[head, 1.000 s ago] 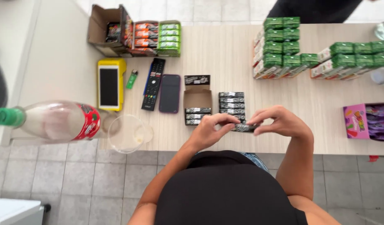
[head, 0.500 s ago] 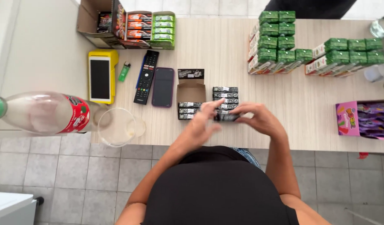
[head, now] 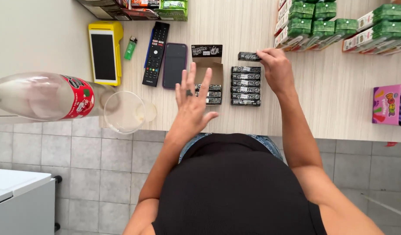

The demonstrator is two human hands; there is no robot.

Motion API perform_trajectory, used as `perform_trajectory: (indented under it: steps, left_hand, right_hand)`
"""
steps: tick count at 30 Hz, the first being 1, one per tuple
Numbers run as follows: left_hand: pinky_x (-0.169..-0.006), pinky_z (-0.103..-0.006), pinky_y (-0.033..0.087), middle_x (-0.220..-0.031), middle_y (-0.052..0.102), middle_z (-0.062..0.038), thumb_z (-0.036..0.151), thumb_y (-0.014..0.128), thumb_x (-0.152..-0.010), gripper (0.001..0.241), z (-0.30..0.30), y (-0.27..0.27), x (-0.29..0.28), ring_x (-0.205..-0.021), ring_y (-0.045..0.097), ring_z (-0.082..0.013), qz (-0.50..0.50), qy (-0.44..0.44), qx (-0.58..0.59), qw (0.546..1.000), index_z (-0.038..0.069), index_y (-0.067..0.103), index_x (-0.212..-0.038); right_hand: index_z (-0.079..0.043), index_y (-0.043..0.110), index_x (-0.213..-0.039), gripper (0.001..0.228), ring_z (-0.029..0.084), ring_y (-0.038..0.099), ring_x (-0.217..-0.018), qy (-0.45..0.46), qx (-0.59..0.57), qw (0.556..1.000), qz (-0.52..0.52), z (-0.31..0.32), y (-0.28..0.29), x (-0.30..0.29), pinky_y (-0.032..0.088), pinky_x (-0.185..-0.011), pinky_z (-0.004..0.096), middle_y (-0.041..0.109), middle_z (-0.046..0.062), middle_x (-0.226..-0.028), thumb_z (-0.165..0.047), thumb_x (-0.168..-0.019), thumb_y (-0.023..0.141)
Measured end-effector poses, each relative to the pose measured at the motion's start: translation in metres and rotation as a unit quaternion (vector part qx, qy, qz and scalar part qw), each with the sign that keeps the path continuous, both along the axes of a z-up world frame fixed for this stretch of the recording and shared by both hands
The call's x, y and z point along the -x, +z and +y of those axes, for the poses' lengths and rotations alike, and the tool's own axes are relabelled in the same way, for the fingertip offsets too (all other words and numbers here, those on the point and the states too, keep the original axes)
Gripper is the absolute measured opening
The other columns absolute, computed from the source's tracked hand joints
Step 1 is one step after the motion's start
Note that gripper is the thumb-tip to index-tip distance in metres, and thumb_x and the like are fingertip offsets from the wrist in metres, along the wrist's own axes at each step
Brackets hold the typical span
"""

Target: Organizing and arranging small mint boxes into a cardboard display tray on a store counter.

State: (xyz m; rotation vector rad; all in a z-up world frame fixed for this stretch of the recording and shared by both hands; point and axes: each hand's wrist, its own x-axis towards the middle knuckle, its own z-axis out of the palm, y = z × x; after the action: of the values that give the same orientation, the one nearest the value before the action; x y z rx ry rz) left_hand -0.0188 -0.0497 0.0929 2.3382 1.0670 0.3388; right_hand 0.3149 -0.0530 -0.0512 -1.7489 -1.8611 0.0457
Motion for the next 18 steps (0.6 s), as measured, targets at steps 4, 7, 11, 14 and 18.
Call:
perform_trajectory:
  steps: [4,7,11,14,18]
  left_hand:
    - [-0.116,-0.0765,0.004,-0.171,0.001,-0.022,0.016,0.091,-0.077,0.115,0.017,-0.044,0.004,-0.155,-0.004,-0.0489,0.046,-0.003,-0.005,0.999,0.018,0.02,-0.168]
    - [-0.113,-0.0791,0.005,-0.161,0.039,-0.009,0.008,0.078,-0.085,0.068,0.031,-0.073,0.0,-0.157,0.01,-0.0382,0.08,0.021,-0.044,0.996,0.019,0.053,-0.147]
    - [-0.107,-0.0845,0.001,-0.164,0.036,-0.006,0.006,0.078,-0.085,0.066,0.029,-0.055,-0.015,-0.156,0.006,-0.0377,0.092,0.045,-0.089,0.991,0.022,0.056,-0.145]
    - [-0.11,-0.0826,0.006,-0.17,0.02,-0.008,0.005,0.08,-0.084,0.074,0.032,-0.047,-0.025,-0.157,0.006,-0.0401,0.055,0.023,-0.086,0.994,0.026,0.052,-0.15]
    - [-0.107,-0.0528,0.048,-0.151,0.038,-0.016,-0.009,0.077,-0.082,0.048,0.043,-0.099,-0.035,-0.139,0.045,-0.0445,-0.166,-0.029,-0.057,0.984,0.013,0.063,-0.123]
  right_hand:
    - [-0.011,0.075,-0.128,0.029,0.026,0.063,-0.115,0.017,0.026,0.999,-0.024,0.001,-0.009,0.001,0.054,-0.094,0.036,0.07,0.006,-0.113,-0.004,-0.101,0.069]
    - [-0.007,0.075,-0.123,0.029,0.032,0.064,-0.111,0.037,0.035,0.999,-0.017,0.003,0.002,0.006,0.056,-0.091,0.04,0.069,0.012,-0.11,0.004,-0.1,0.063]
    - [-0.007,0.074,-0.125,0.037,0.032,0.064,-0.113,0.046,0.062,0.997,0.004,-0.003,0.006,0.008,0.055,-0.094,0.04,0.068,0.011,-0.113,0.01,-0.099,0.055]
    - [-0.006,0.072,-0.128,0.045,0.035,0.062,-0.115,0.055,0.06,0.996,0.035,-0.005,0.01,0.002,0.053,-0.098,0.042,0.067,0.013,-0.115,0.015,-0.097,0.048]
    - [-0.002,0.073,-0.125,0.039,0.037,0.066,-0.107,0.023,0.016,0.995,0.098,-0.016,0.03,0.012,0.054,-0.093,0.043,0.068,0.018,-0.113,0.013,-0.103,0.044]
